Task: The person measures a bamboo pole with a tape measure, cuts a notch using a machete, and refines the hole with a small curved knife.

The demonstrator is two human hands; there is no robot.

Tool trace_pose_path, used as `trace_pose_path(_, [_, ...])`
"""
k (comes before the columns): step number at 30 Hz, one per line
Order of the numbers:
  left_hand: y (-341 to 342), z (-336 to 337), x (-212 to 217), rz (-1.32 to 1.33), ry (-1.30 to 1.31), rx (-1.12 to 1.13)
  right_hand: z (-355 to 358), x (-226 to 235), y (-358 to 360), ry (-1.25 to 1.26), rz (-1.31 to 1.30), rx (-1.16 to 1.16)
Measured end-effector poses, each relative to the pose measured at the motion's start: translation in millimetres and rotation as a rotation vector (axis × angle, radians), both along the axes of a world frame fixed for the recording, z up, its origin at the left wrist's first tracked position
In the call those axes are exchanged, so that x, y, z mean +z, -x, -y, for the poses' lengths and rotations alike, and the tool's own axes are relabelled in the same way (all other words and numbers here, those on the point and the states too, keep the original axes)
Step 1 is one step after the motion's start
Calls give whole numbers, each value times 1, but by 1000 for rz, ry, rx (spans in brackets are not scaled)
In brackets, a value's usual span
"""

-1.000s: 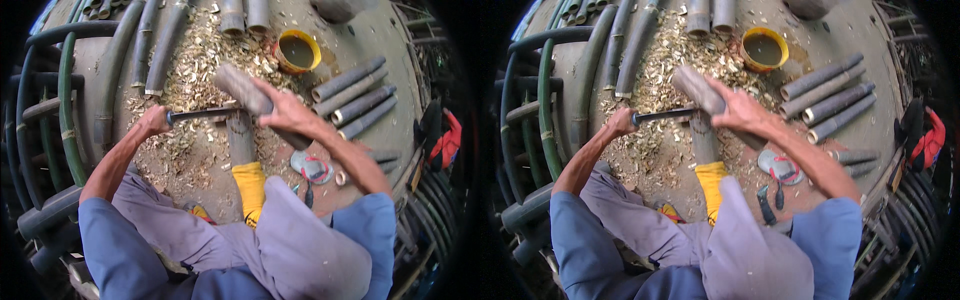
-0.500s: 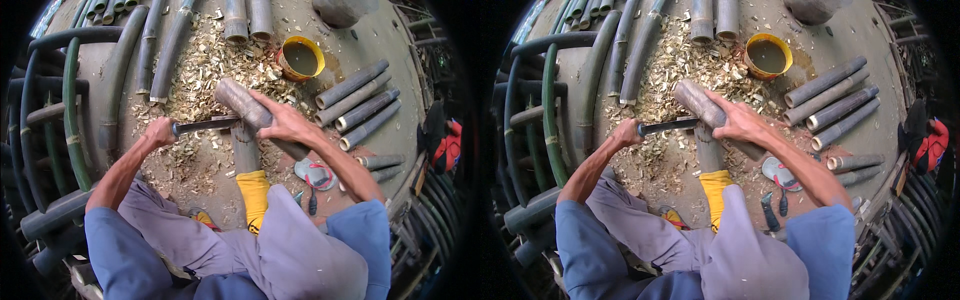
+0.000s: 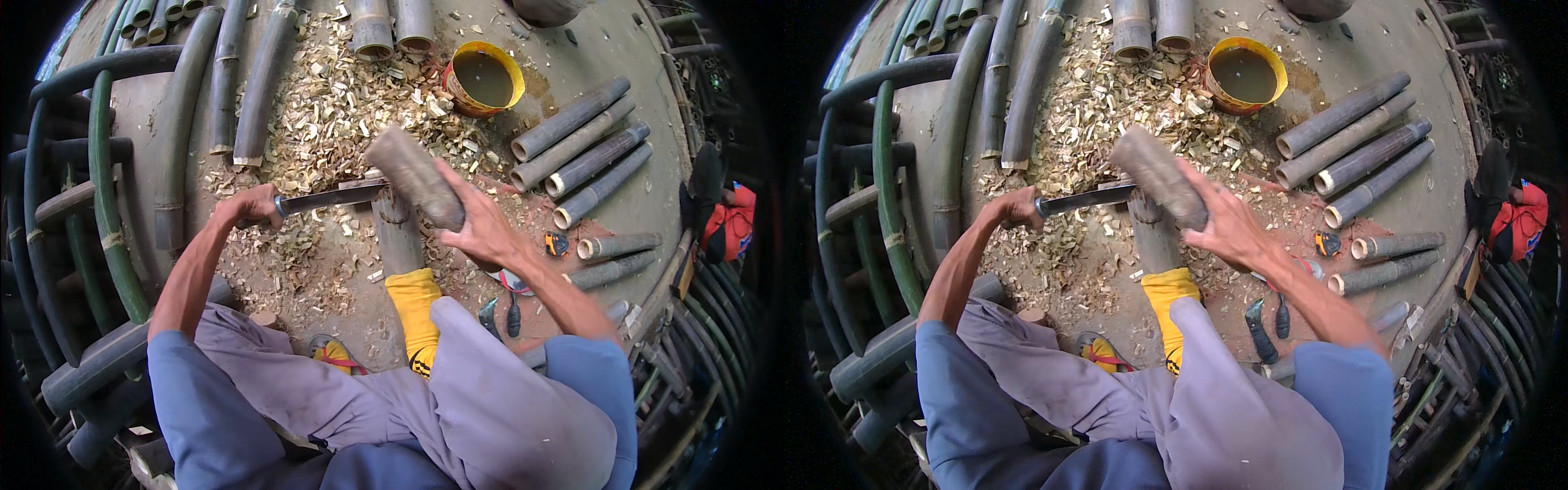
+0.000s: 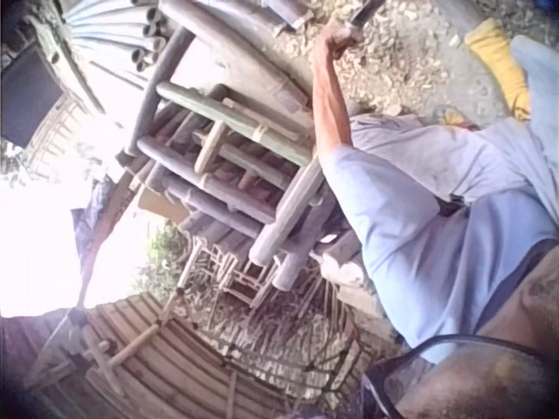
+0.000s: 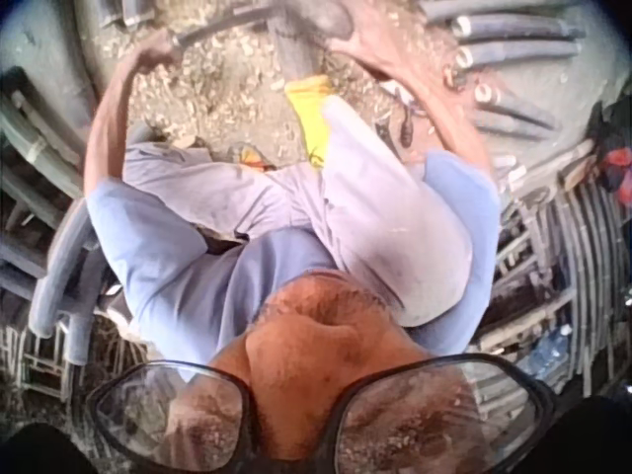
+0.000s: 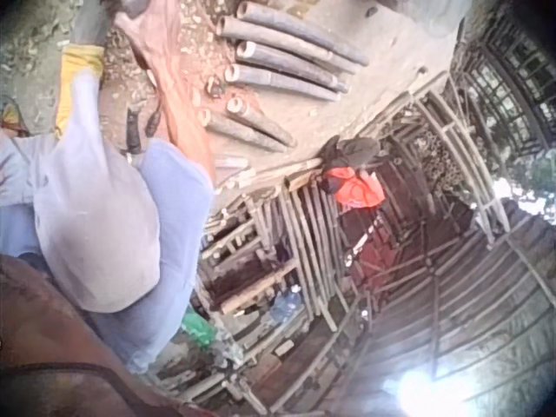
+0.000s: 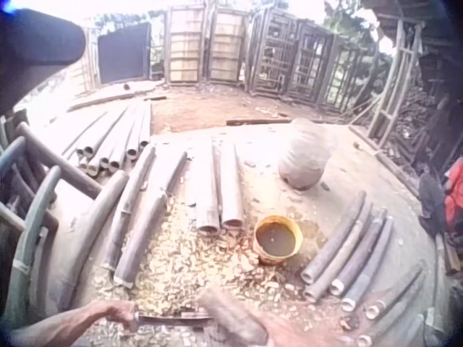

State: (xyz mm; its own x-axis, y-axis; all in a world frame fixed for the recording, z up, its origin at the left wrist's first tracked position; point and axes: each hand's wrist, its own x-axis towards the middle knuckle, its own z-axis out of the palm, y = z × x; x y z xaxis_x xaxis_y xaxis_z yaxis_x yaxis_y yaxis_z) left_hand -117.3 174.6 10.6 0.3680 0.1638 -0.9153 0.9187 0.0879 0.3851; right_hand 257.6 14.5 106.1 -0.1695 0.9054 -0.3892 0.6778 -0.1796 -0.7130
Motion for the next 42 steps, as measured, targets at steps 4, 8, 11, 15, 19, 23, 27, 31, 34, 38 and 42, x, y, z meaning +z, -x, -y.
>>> trace_pose_path(4, [11,39,-13,113,-628,-124,55,-32,-24,-137,20,-303])
trace_pose_path(8, [10,81,8,81,-1112,-171,122,-63,-43,157,78,-365])
trace_pose_path(11, [-6,116,25,563,-1439,-487,170,-67,-43,180,243,-298])
trace_pose_path(15, [-17,142,19,406,-1258,-383,185,-64,-32,220,311,-323])
trace_pose_path(19, [-11,122,15,343,-1235,-314,190,-73,-37,198,237,-337])
trace_pose_path(23, [-7,120,20,355,-1171,-477,187,-71,-36,209,230,-349])
trace_pose_path(27, [7,120,-1,288,-1124,-173,187,-70,-38,231,222,-348])
trace_pose_path(31, [17,107,-6,212,-1219,295,187,-73,-39,196,155,-394])
trace_pose_path(34, [8,103,19,265,-1174,85,182,-75,-34,203,104,-447])
trace_pose_path(38, [3,98,13,279,-1190,-304,173,-59,-23,167,88,-531])
trace_pose_path(42, [5,94,12,293,-1159,-323,166,-45,-22,134,74,-539])
